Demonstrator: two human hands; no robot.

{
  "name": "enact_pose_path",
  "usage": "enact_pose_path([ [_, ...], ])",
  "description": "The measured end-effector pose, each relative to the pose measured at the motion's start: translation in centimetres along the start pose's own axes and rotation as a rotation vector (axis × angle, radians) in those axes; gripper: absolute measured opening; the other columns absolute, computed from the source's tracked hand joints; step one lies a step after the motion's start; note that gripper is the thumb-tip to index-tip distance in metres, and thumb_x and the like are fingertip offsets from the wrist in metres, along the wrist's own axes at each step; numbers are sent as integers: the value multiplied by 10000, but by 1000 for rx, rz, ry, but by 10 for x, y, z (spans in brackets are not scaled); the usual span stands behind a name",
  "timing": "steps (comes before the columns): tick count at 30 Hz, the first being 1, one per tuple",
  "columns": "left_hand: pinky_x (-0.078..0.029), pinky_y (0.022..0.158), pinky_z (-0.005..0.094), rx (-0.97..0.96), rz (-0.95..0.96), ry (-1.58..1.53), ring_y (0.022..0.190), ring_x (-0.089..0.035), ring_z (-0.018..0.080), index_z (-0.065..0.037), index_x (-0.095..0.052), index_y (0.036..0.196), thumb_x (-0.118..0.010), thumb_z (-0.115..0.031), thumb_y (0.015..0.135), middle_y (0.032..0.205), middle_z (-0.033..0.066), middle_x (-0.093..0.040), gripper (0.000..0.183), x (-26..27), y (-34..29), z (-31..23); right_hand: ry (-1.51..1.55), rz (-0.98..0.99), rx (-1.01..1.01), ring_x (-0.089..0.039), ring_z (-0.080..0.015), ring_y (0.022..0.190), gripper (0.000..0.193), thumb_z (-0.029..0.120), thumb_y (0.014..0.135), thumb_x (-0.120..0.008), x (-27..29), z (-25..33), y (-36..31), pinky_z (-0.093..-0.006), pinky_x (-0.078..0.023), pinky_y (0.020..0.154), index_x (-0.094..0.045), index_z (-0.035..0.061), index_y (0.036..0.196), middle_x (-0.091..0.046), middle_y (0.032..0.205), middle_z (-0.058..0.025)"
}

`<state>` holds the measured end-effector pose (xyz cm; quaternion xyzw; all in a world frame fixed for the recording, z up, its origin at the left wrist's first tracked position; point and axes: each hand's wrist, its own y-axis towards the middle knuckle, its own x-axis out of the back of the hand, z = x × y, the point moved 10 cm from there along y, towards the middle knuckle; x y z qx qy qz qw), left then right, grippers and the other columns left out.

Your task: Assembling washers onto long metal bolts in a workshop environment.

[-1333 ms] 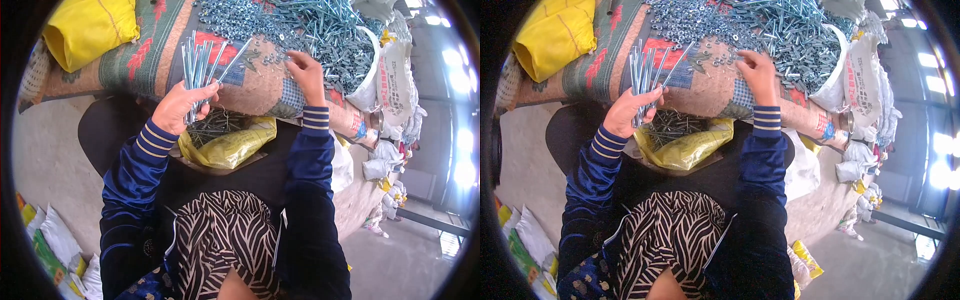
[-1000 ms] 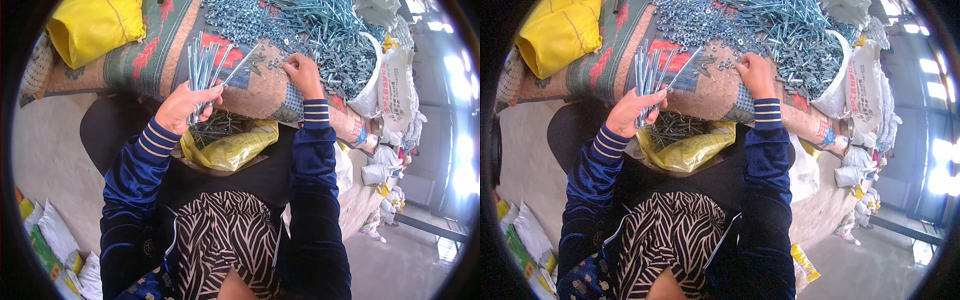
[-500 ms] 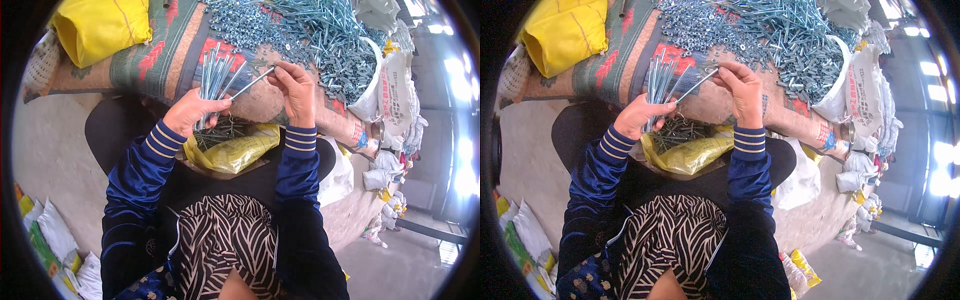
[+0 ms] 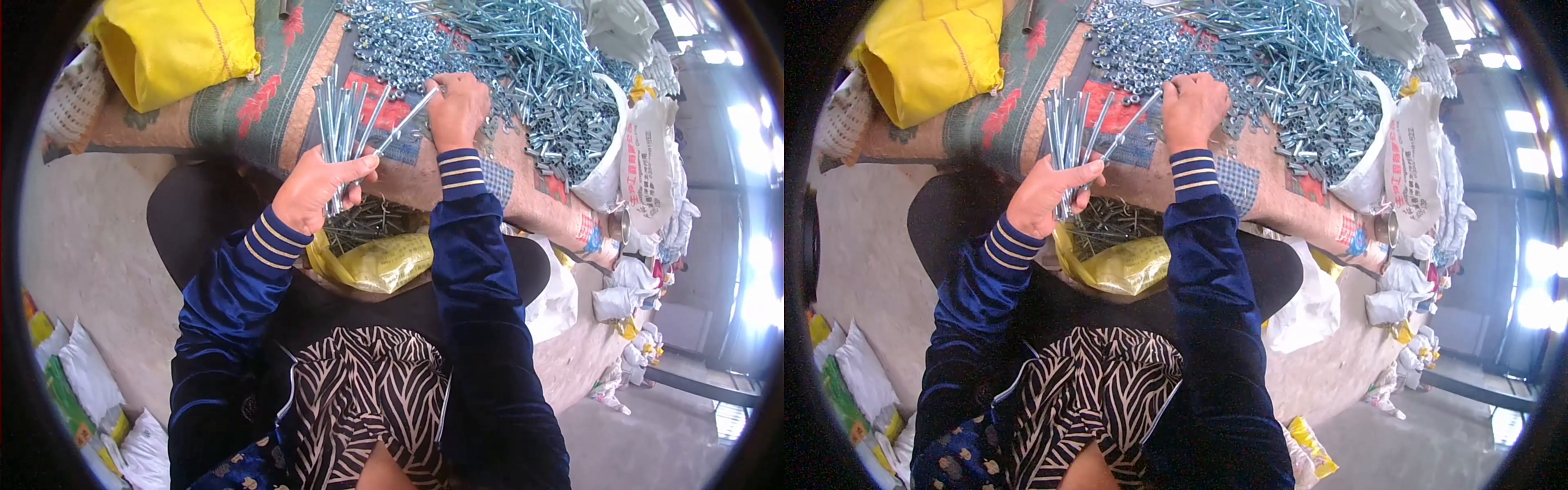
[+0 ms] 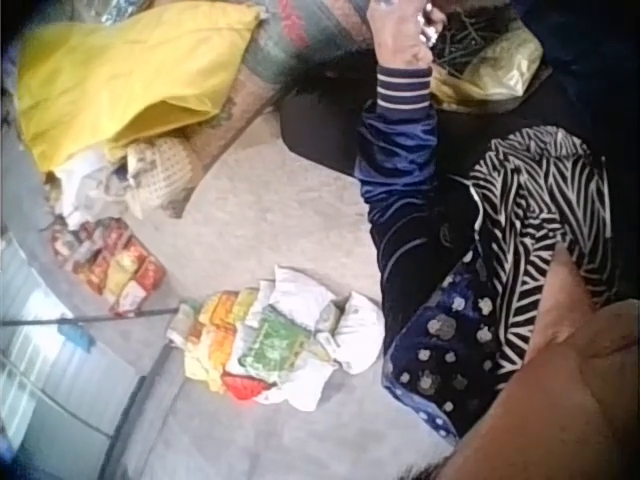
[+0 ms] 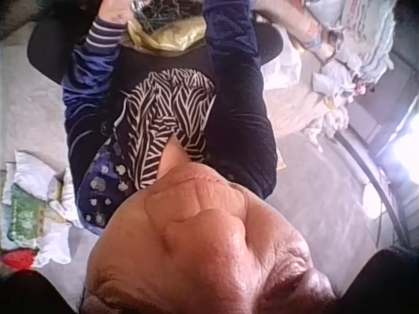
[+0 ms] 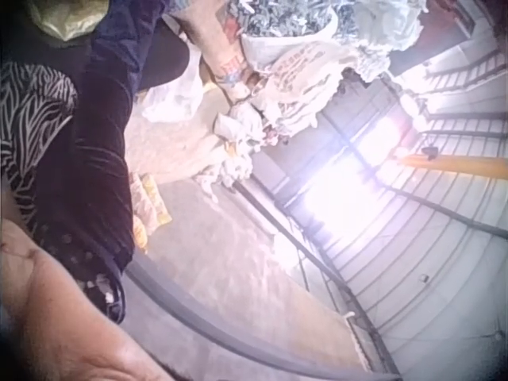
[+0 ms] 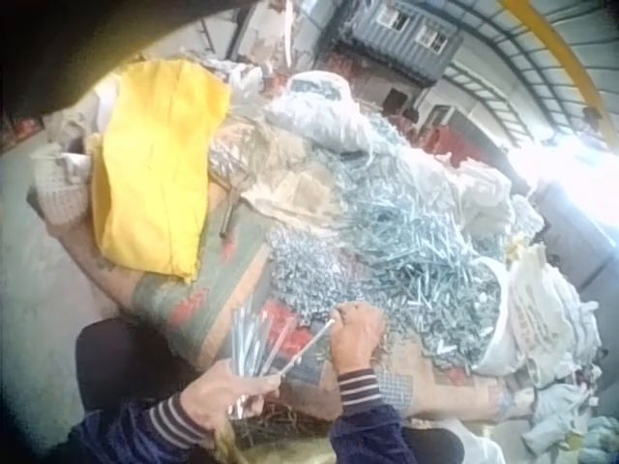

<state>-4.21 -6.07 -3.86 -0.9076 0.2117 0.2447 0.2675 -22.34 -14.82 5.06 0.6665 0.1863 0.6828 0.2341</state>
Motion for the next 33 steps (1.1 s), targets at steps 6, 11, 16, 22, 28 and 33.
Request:
enact_pose_path([
  [6,-386,423,199,17,4,5,504,-517,67,-38,-582,979,-682,-190,833,753,39,-605,233,0,-3,-3,289,124,-17,-601,-242,783,164,215,698,-735,4,-16,-1,-378,-467,698,-694,74,772,-642,833,-59],
  [11,-401,429,184,76,36,45,508,-523,57,-44,-594,970,-687,-199,829,744,30,-607,229,1,-3,7,1475,419,-565,-653,-162,726,117,30,798,-674,-6,-38,-32,-265,-545,661,-633,-28,891,-665,845,-85],
  [16,-399,428,189,105,127,100,504,-523,60,-51,-596,963,-698,-214,819,754,33,-614,240,-9,-3,14,1549,587,-456,-646,-143,773,202,-23,751,-715,21,-23,-43,-257,-543,717,-609,-14,923,-656,886,-91],
  [22,-390,432,200,48,130,194,522,-540,65,-55,-601,964,-690,-230,828,775,21,-612,238,-15,-6,10,1465,695,-525,-601,-108,729,226,-10,749,-718,18,-10,-78,-227,-492,685,-618,10,950,-632,857,-41],
  [28,-402,459,193,-7,20,175,571,-584,76,-49,-612,982,-662,-200,850,797,6,-611,206,-7,-7,5,1355,755,-529,-596,-104,710,202,111,821,-692,15,15,-98,-240,-484,681,-641,11,990,-644,838,-33],
  [33,-402,457,192,-130,-3,180,573,-615,91,-26,-605,947,-666,-124,816,766,19,-621,174,-10,-8,-4,1522,658,-454,-602,-119,835,326,261,938,-562,34,18,-77,-243,-466,781,-604,-19,1099,-657,933,-103],
])
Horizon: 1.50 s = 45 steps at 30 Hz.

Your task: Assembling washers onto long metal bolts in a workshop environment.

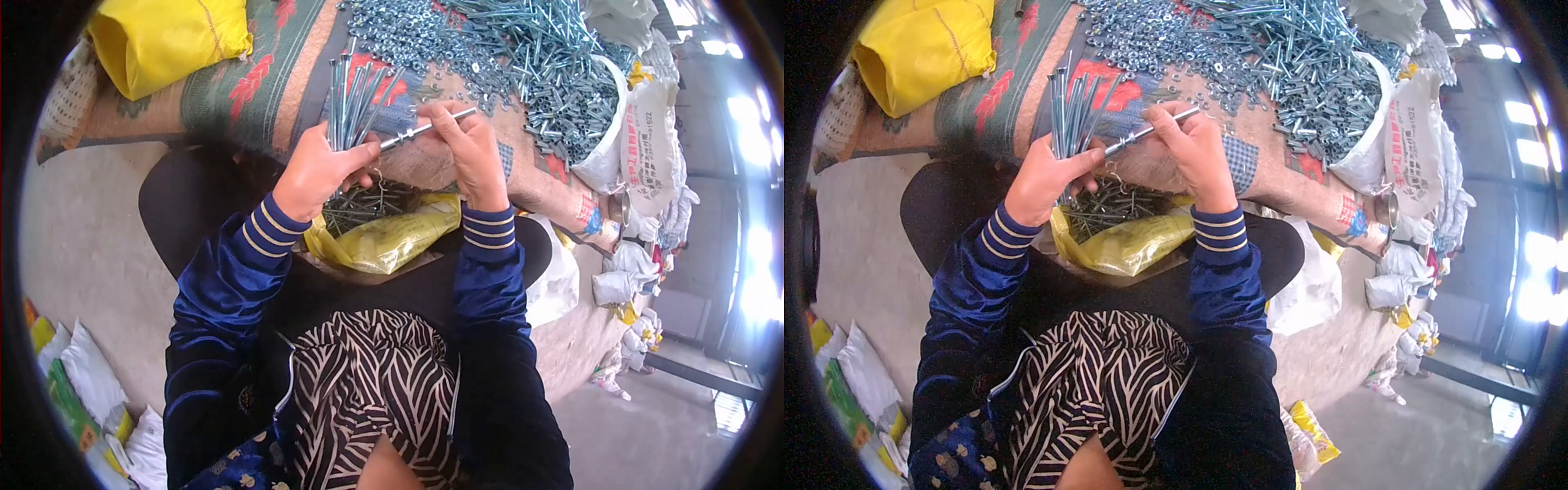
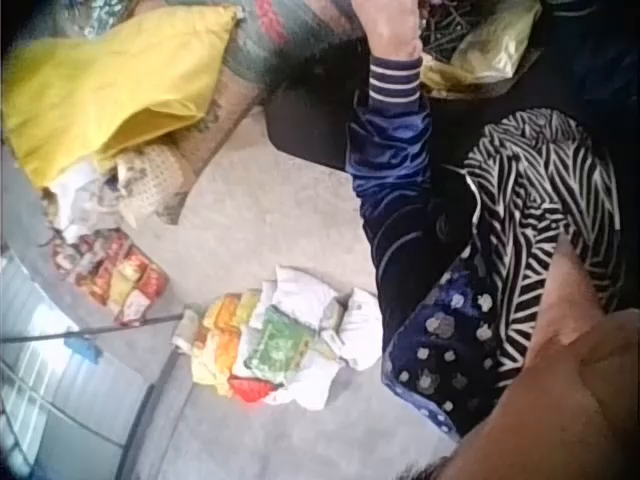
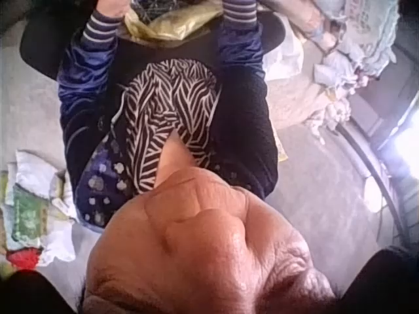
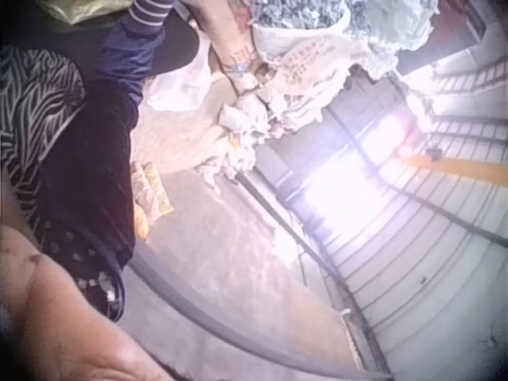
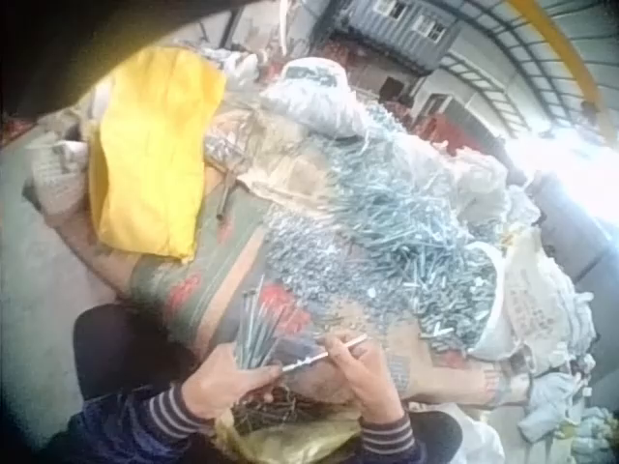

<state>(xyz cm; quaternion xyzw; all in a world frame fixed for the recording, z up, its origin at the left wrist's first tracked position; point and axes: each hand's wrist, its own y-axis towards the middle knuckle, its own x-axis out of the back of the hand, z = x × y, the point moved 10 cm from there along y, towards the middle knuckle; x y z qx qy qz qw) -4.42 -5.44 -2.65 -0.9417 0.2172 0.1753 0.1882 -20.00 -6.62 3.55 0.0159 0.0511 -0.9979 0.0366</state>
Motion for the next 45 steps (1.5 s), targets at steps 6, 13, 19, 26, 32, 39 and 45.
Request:
enact_pose_path([
  [6,-404,453,198,-97,-76,43,562,-599,82,-17,-603,924,-671,-99,808,731,11,-611,157,2,-4,-13,-149,-250,206,-549,-60,648,282,232,915,-607,5,24,-4,-210,-429,588,-624,-30,1016,-617,733,-12],
  [13,-402,451,197,-93,-88,76,549,-587,81,-18,-603,924,-673,-94,810,720,14,-606,154,5,-4,-10,-346,-86,50,-620,-102,761,310,238,928,-581,6,6,0,-204,-466,720,-610,-38,1068,-684,887,-115],
  [19,-403,452,198,-98,-97,79,526,-566,78,-17,-604,916,-680,-88,803,707,14,-603,153,8,-4,-11,-273,-137,78,-590,-59,649,305,248,899,-626,-2,7,-1,-199,-458,607,-626,-33,1019,-679,808,-72],
  [26,-399,460,196,-87,-85,71,525,-553,75,-17,-607,927,-683,-113,814,693,11,-596,167,8,-4,-12,-225,-248,205,-572,-50,628,263,221,890,-640,0,18,-4,-201,-453,568,-653,-34,957,-653,713,-35],
  [32,-397,468,197,-100,-91,89,525,-544,72,-25,-618,933,-685,-133,823,690,2,-596,168,7,-4,-12,-477,-198,122,-583,-64,753,327,253,910,-613,5,8,-3,-194,-446,672,-601,-22,1088,-676,849,-64],
  [39,-397,471,196,-106,-86,95,525,-546,71,-26,-620,928,-687,-133,820,683,1,-595,167,7,-4,-14,-512,-165,-139,-594,-75,786,316,226,922,-595,1,-4,-4,-202,-460,700,-592,-33,1103,-667,827,-58],
  [45,-391,465,198,-113,-63,85,520,-540,75,-20,-621,924,-680,-125,823,682,4,-592,157,8,-3,-15,-181,-99,-103,-548,-53,618,303,218,903,-620,-1,-18,-4,-176,-424,564,-607,-35,1070,-620,698,-7],
])
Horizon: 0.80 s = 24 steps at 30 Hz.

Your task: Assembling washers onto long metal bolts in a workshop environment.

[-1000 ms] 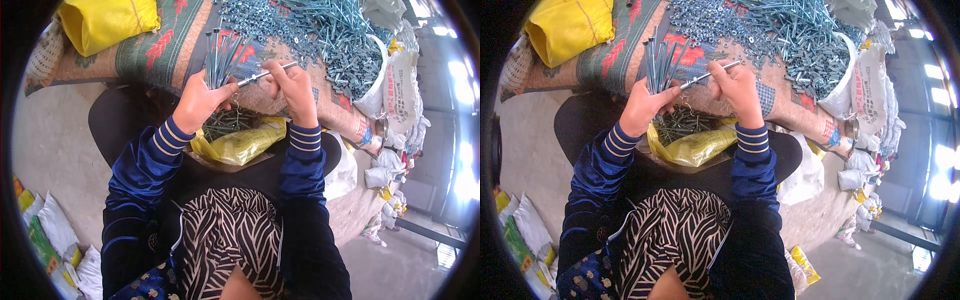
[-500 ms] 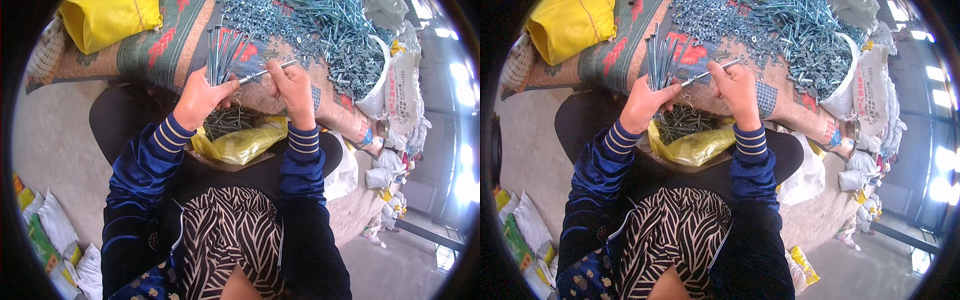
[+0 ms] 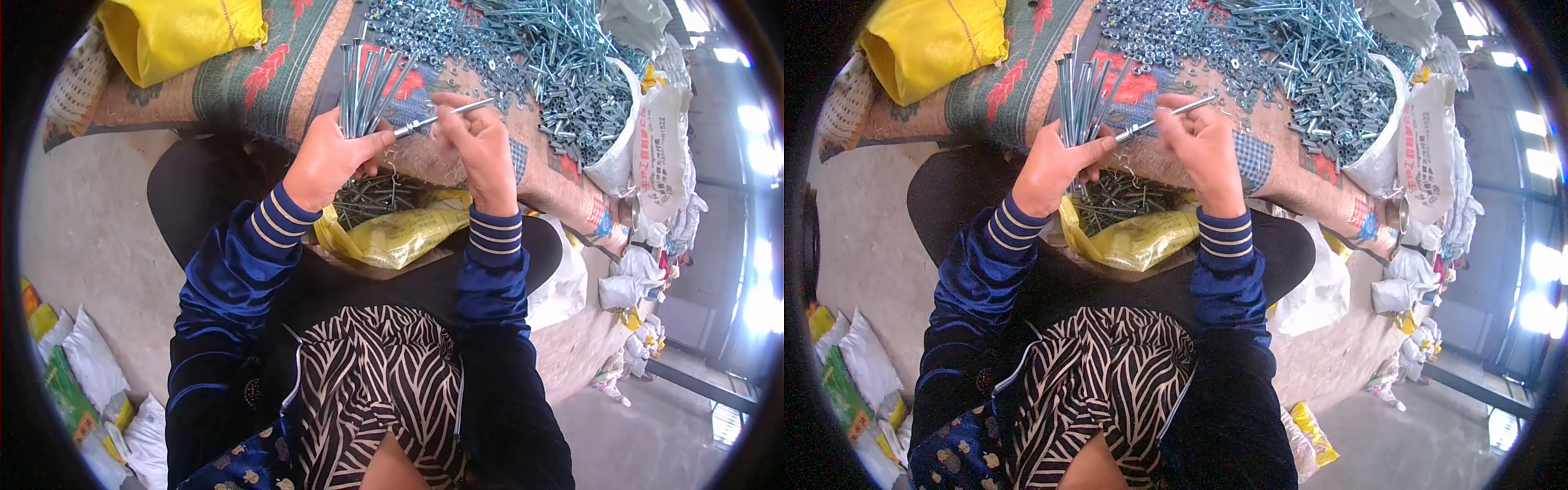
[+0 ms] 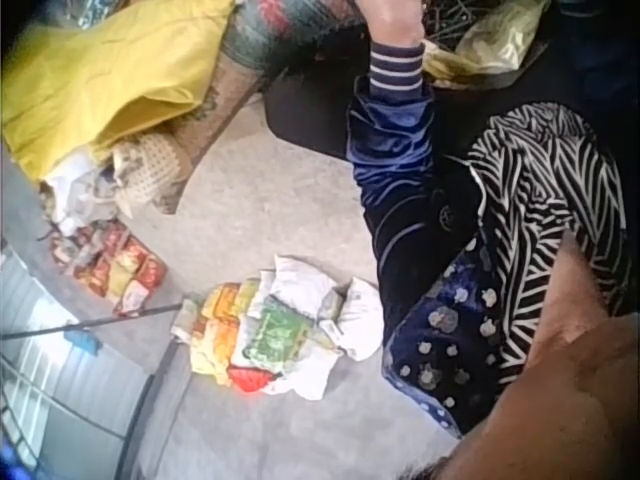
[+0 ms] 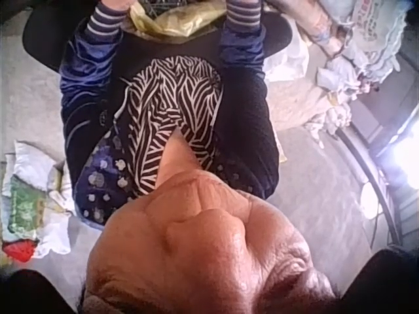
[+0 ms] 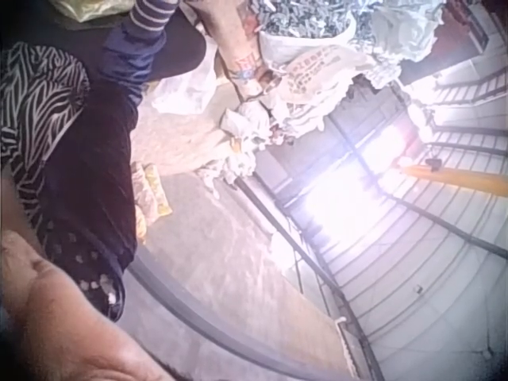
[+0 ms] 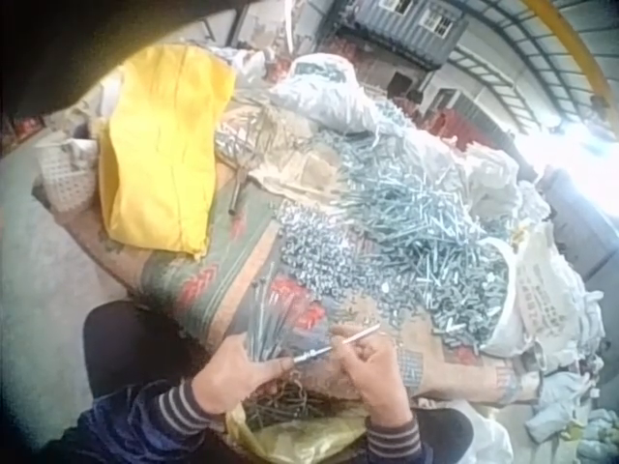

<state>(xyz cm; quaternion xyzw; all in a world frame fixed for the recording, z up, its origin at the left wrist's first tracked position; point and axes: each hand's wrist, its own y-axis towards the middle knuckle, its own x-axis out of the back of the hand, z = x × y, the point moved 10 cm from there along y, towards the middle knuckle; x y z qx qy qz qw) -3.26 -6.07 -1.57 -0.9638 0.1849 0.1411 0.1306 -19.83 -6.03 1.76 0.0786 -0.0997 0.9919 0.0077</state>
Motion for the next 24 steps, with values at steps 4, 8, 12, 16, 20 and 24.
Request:
enact_pose_path([
  [4,-392,462,197,15,70,-39,514,-534,74,-13,-626,928,-682,-118,822,689,4,-594,159,-11,1,3,-151,36,168,-533,-53,596,325,194,847,-673,-13,16,-2,-202,-416,538,-605,-23,1078,-608,679,9],
  [8,-413,464,216,-95,-96,124,508,-526,71,-5,-627,900,-668,-58,813,666,5,-583,110,-6,-8,-11,-139,16,38,-566,-69,695,288,168,788,-725,-17,5,-3,-220,-456,627,-639,-12,997,-623,785,-7],
  [12,-410,463,220,-281,-139,211,511,-524,67,-3,-629,902,-670,-67,819,672,10,-588,113,-5,-7,-21,73,-46,152,-467,-31,539,192,188,796,-720,-17,22,-6,-195,-341,480,-669,9,846,-561,640,41],
  [16,-405,460,212,-121,-114,185,520,-540,76,-15,-627,899,-675,-105,831,715,17,-609,123,-6,-2,-8,-77,-38,38,-523,-37,645,160,134,793,-716,-12,7,-3,-198,-414,579,-656,-7,839,-600,699,17],
  [20,-418,489,218,62,26,82,595,-572,80,-27,-589,1025,-633,-277,888,773,12,-607,289,-5,5,11,-461,-22,223,-553,-74,619,193,150,779,-709,-12,31,-20,-225,-434,575,-656,7,897,-627,744,-48],
  [24,-395,488,205,185,28,76,617,-579,80,-36,-584,1048,-604,-297,900,773,15,-613,301,4,1,20,-909,-142,381,-606,-174,727,228,160,783,-678,75,31,-12,-299,-464,623,-663,32,970,-646,948,-116],
])
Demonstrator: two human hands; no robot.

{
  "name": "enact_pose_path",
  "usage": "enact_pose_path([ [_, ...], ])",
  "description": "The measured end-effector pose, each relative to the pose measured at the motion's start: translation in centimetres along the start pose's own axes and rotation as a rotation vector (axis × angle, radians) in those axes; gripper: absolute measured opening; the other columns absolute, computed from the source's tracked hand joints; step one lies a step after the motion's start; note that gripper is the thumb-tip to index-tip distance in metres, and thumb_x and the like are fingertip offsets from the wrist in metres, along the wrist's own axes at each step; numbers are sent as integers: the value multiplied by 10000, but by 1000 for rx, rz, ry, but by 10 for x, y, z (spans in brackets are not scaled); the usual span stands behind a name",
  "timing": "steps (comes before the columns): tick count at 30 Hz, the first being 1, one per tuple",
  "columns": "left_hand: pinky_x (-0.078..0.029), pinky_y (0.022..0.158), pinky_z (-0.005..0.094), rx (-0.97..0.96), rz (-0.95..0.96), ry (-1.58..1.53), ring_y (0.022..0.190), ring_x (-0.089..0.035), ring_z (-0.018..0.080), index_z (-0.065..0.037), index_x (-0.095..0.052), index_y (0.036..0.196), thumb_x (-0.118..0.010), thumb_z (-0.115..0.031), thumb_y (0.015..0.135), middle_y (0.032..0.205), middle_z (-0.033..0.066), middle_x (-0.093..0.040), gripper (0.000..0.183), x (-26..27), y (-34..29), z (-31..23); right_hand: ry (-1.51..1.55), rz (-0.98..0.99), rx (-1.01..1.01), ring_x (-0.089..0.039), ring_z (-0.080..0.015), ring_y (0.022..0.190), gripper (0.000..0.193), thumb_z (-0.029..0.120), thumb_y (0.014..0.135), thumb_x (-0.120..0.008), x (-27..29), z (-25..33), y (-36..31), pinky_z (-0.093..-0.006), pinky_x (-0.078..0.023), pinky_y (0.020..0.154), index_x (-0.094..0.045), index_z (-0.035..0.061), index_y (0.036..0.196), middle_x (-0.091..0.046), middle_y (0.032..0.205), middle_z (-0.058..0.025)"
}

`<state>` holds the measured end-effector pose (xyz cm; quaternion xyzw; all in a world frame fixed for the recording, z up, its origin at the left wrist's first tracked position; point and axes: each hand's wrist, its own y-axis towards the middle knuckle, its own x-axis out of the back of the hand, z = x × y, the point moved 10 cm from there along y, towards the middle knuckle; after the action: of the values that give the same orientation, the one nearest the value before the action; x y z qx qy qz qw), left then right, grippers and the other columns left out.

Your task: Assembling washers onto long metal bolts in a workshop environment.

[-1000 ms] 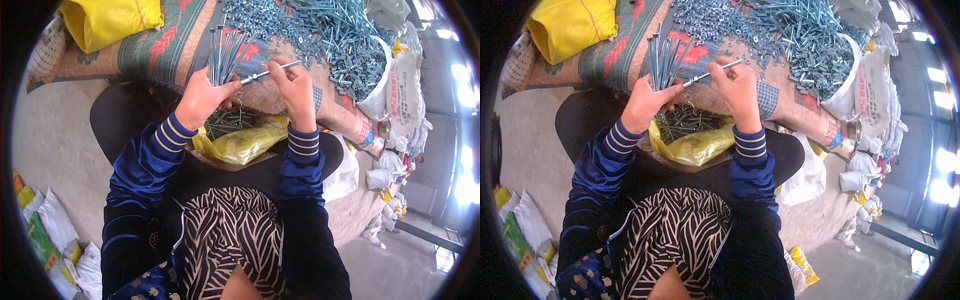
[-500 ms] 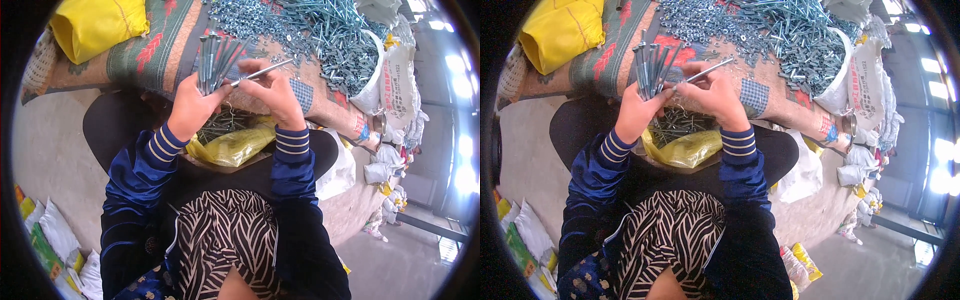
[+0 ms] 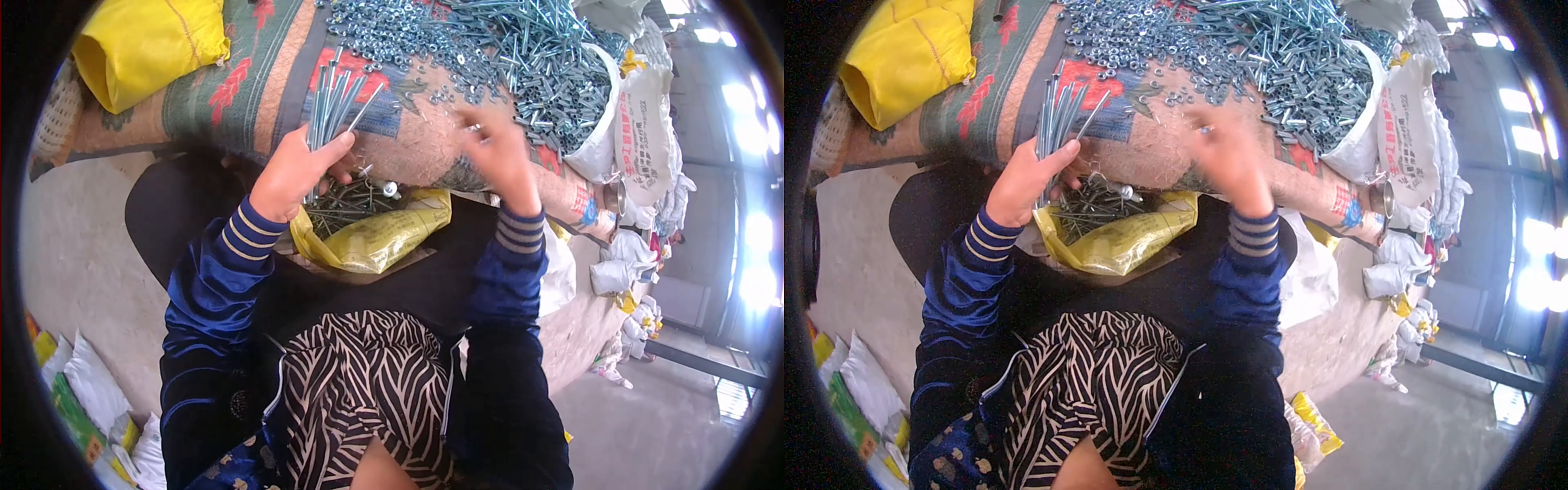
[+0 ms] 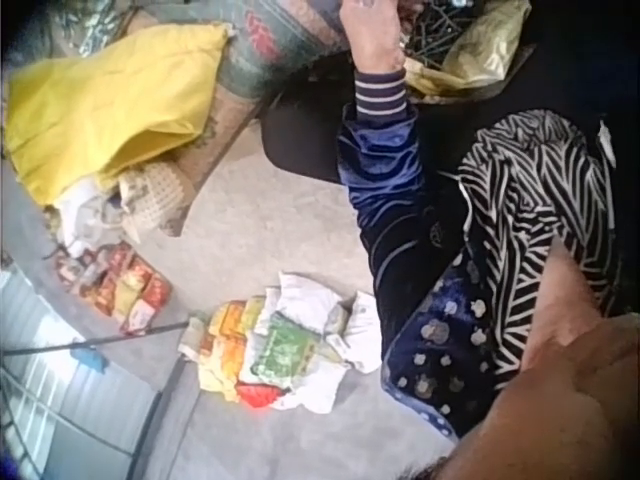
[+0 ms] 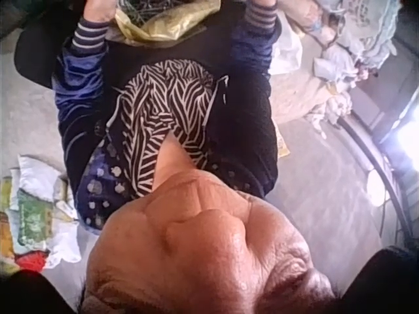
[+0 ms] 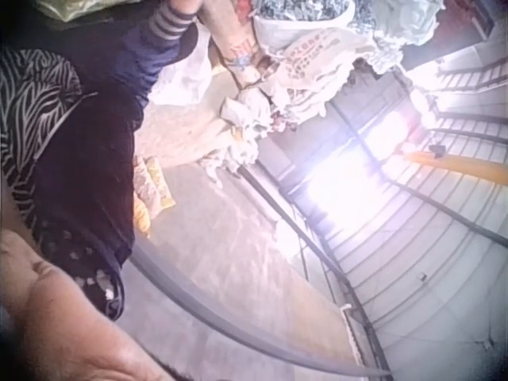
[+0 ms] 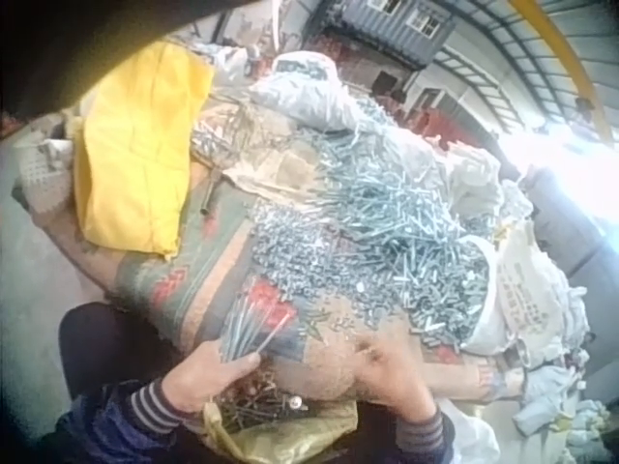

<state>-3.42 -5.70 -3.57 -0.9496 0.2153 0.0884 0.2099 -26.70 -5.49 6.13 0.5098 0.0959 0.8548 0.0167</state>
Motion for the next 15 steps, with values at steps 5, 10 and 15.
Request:
enact_pose_path([
  [5,-370,490,195,82,142,-117,603,-566,63,-29,-581,1067,-590,-276,895,756,14,-620,302,-17,5,6,-877,-175,-203,-643,-274,796,208,153,787,-646,53,-136,8,-342,-496,685,-657,52,968,-636,976,-187],
  [10,-390,457,154,179,192,-247,575,-571,44,-33,-578,988,-625,-219,886,751,22,-631,217,-21,4,15,188,-192,-265,-667,-237,773,168,133,860,-619,37,-114,19,-302,-529,637,-611,-3,957,-667,933,-159],
  [15,-395,459,157,204,271,-269,573,-569,44,-40,-581,977,-646,-226,874,748,28,-628,222,-29,2,18,1262,-22,-372,-662,-181,789,211,147,919,-577,-40,-34,13,-270,-548,692,-530,31,1089,-665,955,-130],
])
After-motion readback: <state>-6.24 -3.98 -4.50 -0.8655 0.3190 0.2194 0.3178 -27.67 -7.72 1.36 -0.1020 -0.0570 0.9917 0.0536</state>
